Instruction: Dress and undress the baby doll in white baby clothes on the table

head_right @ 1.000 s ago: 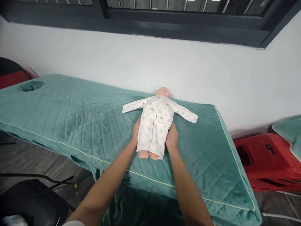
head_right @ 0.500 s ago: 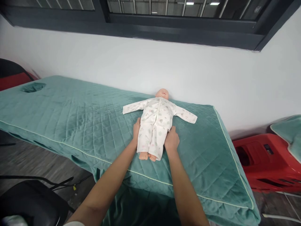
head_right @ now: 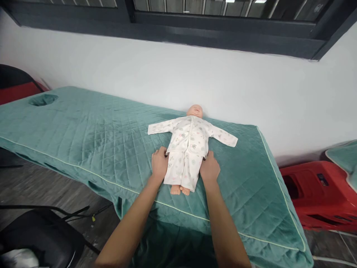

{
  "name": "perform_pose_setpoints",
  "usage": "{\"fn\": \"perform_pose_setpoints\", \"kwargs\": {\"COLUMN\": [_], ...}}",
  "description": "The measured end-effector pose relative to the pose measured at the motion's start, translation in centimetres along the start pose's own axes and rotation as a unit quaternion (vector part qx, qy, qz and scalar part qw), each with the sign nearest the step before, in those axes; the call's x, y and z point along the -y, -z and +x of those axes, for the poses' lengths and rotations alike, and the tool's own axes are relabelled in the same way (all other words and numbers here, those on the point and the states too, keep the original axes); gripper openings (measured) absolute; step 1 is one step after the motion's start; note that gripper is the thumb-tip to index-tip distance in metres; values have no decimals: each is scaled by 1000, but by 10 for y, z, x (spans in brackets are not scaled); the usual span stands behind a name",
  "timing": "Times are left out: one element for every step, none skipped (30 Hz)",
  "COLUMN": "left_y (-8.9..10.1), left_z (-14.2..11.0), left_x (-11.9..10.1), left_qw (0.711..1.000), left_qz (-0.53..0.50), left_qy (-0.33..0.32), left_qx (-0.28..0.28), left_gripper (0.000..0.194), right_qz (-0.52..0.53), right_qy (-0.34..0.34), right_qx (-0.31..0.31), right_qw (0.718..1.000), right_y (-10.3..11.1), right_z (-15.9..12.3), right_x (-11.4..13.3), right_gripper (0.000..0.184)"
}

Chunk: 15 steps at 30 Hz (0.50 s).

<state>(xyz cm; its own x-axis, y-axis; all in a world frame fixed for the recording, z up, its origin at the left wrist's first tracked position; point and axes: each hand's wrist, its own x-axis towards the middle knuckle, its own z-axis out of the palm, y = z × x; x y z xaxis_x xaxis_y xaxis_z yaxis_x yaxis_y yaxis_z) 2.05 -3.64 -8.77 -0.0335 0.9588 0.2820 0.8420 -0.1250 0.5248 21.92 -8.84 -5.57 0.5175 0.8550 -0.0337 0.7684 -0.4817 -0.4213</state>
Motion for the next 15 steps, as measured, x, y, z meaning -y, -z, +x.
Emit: {"fn": "perform_pose_setpoints", "kwargs": {"left_y": [1, 2, 3, 4, 6, 9, 12, 15, 19, 22, 25, 28, 30, 30, 31], "left_z": [-2, -4, -5, -7, -8, -10, -11, -12, -13, -13, -12, -11, -9, -6, -2], "left_x": [1, 2, 3, 4, 5, 5, 5, 4, 1, -2, -7, -12, -18, -24, -29], "left_qw": [1000, 1000, 1000, 999, 995, 989, 982, 976, 971, 969, 967, 965, 963, 961, 960], "left_qz": [9, 7, -10, -40, -81, -124, -162, -189, -202, -203, -195, -183, -165, -141, -112], "left_qy": [-1, -1, -2, -8, -19, -36, -57, -79, -103, -128, -155, -183, -211, -236, -255], "left_qx": [-4, -9, -19, -33, -50, -65, -75, -78, -75, -66, -55, -43, -31, -17, -6], "left_gripper": [5, 5, 3, 1, 6, 12, 17, 21, 24, 25, 26, 26, 27, 28, 27], "right_qz": [3, 7, 14, 25, 41, 63, 89, 113, 132, 143, 145, 137, 122, 105, 88], "right_qy": [-7, -17, -23, -22, -9, 14, 43, 79, 120, 165, 212, 257, 296, 325, 343], "right_qx": [-5, -10, -16, -24, -38, -60, -91, -127, -159, -181, -190, -186, -174, -160, -145], "right_qw": [1000, 1000, 999, 999, 998, 996, 991, 982, 971, 959, 948, 938, 931, 926, 924], "right_y": [0, 0, -1, -3, -4, -6, -7, -7, -7, -6, -4, -2, 0, 3, 6], "right_z": [-2, -3, -5, -7, -10, -13, -16, -18, -21, -22, -22, -21, -18, -14, -9], "right_x": [-3, -7, -11, -15, -19, -23, -26, -27, -27, -26, -24, -21, -17, -14, -11], "right_gripper": [37, 37, 36, 34, 32, 31, 30, 30, 31, 31, 32, 32, 31, 31, 31]}}
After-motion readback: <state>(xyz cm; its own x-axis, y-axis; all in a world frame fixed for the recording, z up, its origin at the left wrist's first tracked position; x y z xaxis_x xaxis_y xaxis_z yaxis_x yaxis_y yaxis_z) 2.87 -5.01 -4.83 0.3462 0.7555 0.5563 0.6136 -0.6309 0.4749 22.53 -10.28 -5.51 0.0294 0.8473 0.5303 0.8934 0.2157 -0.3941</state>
